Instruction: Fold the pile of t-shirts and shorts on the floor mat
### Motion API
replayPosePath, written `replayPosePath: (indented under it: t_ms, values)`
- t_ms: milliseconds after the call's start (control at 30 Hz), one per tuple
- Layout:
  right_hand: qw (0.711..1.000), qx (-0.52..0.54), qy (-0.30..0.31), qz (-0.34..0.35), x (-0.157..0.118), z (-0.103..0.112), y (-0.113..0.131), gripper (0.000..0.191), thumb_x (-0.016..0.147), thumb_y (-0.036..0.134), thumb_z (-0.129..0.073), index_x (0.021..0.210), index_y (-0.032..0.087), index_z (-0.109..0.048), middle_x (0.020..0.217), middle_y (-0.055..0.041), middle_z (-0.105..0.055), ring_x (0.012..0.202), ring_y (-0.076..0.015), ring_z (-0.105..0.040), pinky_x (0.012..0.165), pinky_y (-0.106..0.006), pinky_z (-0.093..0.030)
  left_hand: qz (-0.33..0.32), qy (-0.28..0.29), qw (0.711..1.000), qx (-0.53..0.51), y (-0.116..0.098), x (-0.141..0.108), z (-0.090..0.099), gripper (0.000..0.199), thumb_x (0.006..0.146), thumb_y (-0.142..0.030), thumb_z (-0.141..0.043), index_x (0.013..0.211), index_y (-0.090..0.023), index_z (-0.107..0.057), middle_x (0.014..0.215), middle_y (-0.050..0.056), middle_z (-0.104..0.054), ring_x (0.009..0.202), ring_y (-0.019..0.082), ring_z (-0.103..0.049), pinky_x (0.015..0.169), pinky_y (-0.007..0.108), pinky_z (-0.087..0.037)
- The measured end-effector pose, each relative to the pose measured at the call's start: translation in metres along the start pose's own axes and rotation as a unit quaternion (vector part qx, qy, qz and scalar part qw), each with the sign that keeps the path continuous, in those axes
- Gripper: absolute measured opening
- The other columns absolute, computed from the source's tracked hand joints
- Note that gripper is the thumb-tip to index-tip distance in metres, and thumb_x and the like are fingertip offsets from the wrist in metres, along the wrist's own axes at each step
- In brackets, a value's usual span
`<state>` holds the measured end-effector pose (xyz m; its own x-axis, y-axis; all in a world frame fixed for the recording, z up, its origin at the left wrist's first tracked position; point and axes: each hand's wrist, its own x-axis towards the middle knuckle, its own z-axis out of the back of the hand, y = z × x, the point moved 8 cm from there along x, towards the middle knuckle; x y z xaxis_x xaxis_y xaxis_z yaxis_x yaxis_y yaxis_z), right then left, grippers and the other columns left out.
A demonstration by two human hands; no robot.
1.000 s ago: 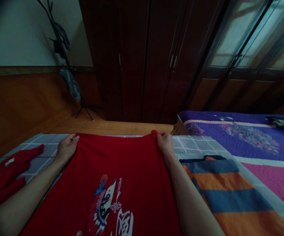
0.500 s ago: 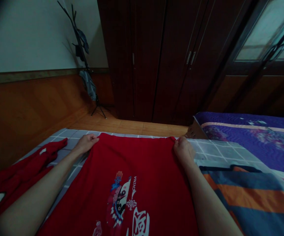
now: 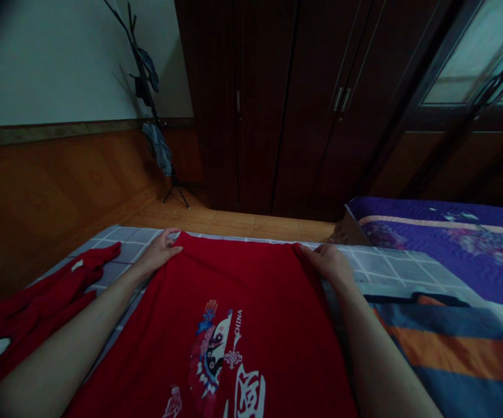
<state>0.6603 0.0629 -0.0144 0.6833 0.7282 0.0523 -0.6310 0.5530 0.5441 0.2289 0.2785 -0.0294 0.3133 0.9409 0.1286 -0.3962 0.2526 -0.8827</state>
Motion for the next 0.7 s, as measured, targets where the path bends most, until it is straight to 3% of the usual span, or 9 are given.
replayPosePath:
  t_ms: [133, 233, 433, 700]
  values:
    - [0.998, -0.04, 0.055, -0.009, 0.001, -0.007, 0.002, 0.028, 0.074, 0.043, -0.066, 0.06, 0.019, -0.066, 0.057, -0.0061, -0.063, 0.054, -0.019, -0.058, 0.051, -0.028, -0.038, -0.024, 0.017, 0.999, -0.029, -0.012, -0.003, -0.004, 0.052, 0.063, -0.026, -0.06, 0.114, -0.017, -0.058, 0.083, 0.004, -0.07, 0.071, 0.021, -0.067, 0.063, 0.03, -0.051]
    - [0.997, -0.055, 0.06, -0.007, -0.001, -0.007, 0.008, 0.029, 0.078, 0.044, -0.062, 0.065, 0.019, -0.067, 0.061, -0.006, -0.065, 0.056, -0.0184, -0.06, 0.051, -0.027, -0.039, -0.049, 0.01, 0.999, -0.02, -0.018, 0.0, -0.001, 0.04, 0.062, -0.027, -0.06, 0.099, -0.017, -0.067, 0.093, 0.007, -0.071, 0.091, 0.024, -0.065, 0.079, 0.033, -0.051]
    - [0.988, -0.13, -0.061, -0.057, -0.01, 0.009, 0.003, 0.04, 0.09, 0.046, -0.041, 0.092, 0.017, -0.069, 0.091, -0.0172, -0.068, 0.085, -0.0307, -0.064, 0.063, -0.035, -0.044, -0.072, -0.048, 0.994, 0.062, -0.017, 0.005, 0.01, 0.037, 0.069, -0.021, -0.052, 0.101, -0.019, -0.07, 0.105, 0.008, -0.069, 0.104, 0.027, -0.06, 0.095, 0.038, -0.043]
    - [0.977, -0.189, -0.076, -0.061, -0.013, -0.003, 0.002, 0.041, 0.088, 0.045, -0.04, 0.098, 0.017, -0.068, 0.095, -0.0197, -0.066, 0.092, -0.0361, -0.063, 0.071, -0.043, -0.045, -0.078, -0.048, 0.984, 0.151, -0.01, -0.004, -0.007, 0.041, 0.072, -0.014, -0.058, 0.111, -0.025, -0.068, 0.125, 0.006, -0.06, 0.111, 0.03, -0.055, 0.102, 0.04, -0.036]
